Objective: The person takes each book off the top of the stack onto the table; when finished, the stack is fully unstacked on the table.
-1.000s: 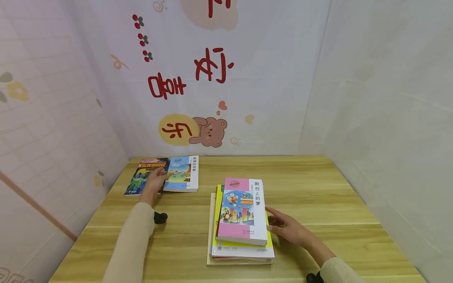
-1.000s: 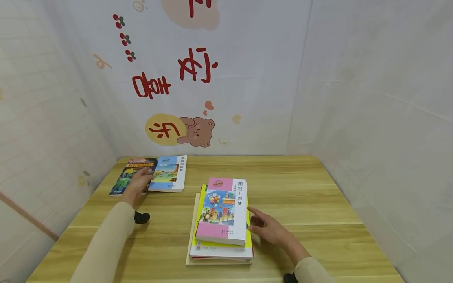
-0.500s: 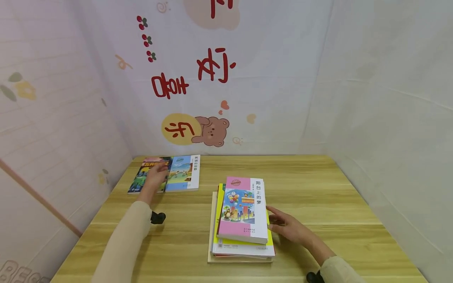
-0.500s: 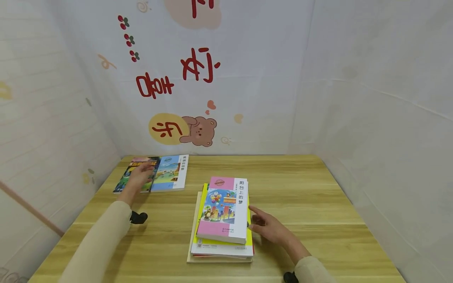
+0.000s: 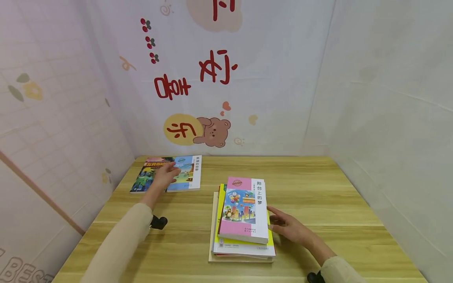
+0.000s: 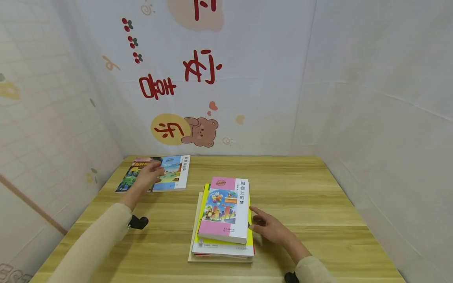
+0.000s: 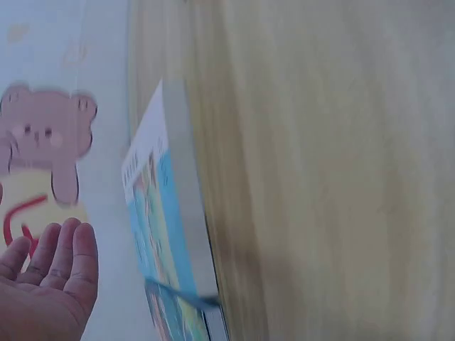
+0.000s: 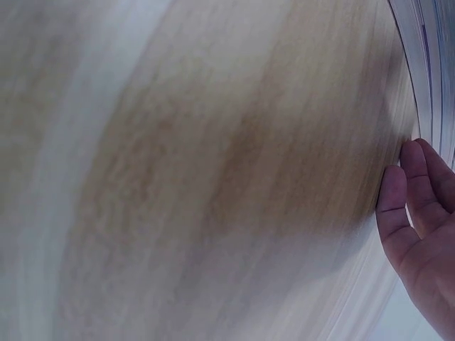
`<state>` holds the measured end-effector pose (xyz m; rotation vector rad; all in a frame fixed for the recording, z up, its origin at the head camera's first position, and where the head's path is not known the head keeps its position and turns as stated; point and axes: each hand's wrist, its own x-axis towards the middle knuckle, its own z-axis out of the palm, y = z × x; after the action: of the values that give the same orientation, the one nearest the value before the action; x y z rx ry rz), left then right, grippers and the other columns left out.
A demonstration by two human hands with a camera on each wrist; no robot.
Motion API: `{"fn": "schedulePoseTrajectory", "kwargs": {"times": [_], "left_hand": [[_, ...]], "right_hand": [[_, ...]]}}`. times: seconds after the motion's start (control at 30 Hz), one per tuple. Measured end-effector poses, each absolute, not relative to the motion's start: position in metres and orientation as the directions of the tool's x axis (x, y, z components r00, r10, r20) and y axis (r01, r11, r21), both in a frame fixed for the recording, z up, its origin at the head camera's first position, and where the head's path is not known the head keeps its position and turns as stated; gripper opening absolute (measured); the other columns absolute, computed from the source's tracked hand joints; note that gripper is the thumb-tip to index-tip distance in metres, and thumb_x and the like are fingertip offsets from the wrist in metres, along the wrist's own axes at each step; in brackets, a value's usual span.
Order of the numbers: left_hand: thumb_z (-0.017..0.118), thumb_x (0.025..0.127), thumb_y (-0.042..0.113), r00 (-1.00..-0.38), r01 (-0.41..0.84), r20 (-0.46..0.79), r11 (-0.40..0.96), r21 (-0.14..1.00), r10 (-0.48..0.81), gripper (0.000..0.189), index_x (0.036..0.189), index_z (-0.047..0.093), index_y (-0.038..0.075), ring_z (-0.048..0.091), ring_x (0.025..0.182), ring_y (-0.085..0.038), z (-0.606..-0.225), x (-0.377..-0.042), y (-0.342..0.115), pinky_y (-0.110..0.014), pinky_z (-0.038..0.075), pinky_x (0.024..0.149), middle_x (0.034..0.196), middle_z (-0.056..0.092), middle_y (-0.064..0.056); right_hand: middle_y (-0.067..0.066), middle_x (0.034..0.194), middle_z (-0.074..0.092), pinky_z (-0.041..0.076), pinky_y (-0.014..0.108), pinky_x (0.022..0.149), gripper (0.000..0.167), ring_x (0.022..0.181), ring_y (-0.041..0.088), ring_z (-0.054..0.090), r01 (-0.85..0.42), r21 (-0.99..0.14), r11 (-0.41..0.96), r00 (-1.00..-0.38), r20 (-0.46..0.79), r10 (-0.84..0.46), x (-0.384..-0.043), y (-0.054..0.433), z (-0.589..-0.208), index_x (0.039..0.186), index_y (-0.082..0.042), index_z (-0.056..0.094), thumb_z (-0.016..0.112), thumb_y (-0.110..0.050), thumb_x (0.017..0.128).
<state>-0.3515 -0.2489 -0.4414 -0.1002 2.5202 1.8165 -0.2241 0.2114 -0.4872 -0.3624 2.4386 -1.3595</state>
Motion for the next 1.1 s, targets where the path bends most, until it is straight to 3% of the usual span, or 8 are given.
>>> {"fn": "schedulePoseTrajectory", "kwargs": {"times": [0.3, 0.53, 0.77, 0.9, 1.1], "left_hand": [[0.057, 0.103, 0.026, -0.996, -0.024, -0.046, 0.258, 0.966, 0.080, 0.064, 0.155, 0.028, 0.002, 0.049, 0.128, -0.041, -0.442, -0.318, -0.216, -0.049, 0.047, 0.099, 0.143, 0.046, -0.027], [0.061, 0.101, 0.022, -0.987, -0.042, -0.062, 0.138, 0.990, 0.150, 0.060, 0.152, 0.035, 0.003, 0.054, 0.119, -0.039, -0.447, -0.280, -0.179, -0.048, 0.049, 0.096, 0.128, 0.054, -0.018], [0.065, 0.097, 0.018, -0.983, -0.086, -0.097, 0.078, 0.993, 0.153, 0.057, 0.147, 0.043, 0.001, 0.059, 0.112, -0.032, -0.455, -0.248, -0.144, -0.047, 0.052, 0.091, 0.123, 0.058, -0.015], [0.068, 0.096, 0.023, -0.980, -0.090, -0.101, 0.068, 0.994, 0.172, 0.060, 0.146, 0.044, 0.002, 0.060, 0.108, -0.024, -0.460, -0.240, -0.135, -0.047, 0.052, 0.091, 0.123, 0.057, -0.015], [0.067, 0.095, 0.021, -0.974, -0.091, -0.099, 0.048, 0.995, 0.203, 0.064, 0.149, 0.039, 0.001, 0.060, 0.103, -0.023, -0.466, -0.239, -0.128, -0.043, 0.052, 0.089, 0.126, 0.054, -0.017]], "right_hand": [[0.029, 0.137, 0.051, 0.040, 0.058, 0.103, 0.066, 0.127, 0.043, 0.049, -0.070, -0.861, 0.503, -0.912, -0.149, -0.382, -0.223, 0.212, -0.487, 0.154, -0.011, 0.037, 0.066, -0.026, 0.096], [0.027, 0.139, 0.051, 0.038, 0.059, 0.104, 0.065, 0.128, 0.042, 0.048, -0.048, -0.858, 0.512, -0.918, -0.164, -0.361, -0.223, 0.211, -0.487, 0.154, -0.014, 0.038, 0.065, -0.026, 0.097], [0.027, 0.137, 0.052, 0.038, 0.059, 0.103, 0.066, 0.126, 0.040, 0.051, -0.059, -0.857, 0.512, -0.916, -0.157, -0.369, -0.224, 0.211, -0.489, 0.154, -0.014, 0.038, 0.066, -0.028, 0.096], [0.026, 0.138, 0.052, 0.038, 0.059, 0.103, 0.065, 0.126, 0.040, 0.050, -0.055, -0.857, 0.513, -0.915, -0.163, -0.370, -0.223, 0.210, -0.488, 0.154, -0.014, 0.038, 0.065, -0.027, 0.097], [0.026, 0.138, 0.052, 0.039, 0.059, 0.103, 0.066, 0.127, 0.041, 0.049, -0.057, -0.847, 0.528, -0.916, -0.166, -0.364, -0.223, 0.211, -0.487, 0.154, -0.014, 0.038, 0.066, -0.029, 0.096]]}}
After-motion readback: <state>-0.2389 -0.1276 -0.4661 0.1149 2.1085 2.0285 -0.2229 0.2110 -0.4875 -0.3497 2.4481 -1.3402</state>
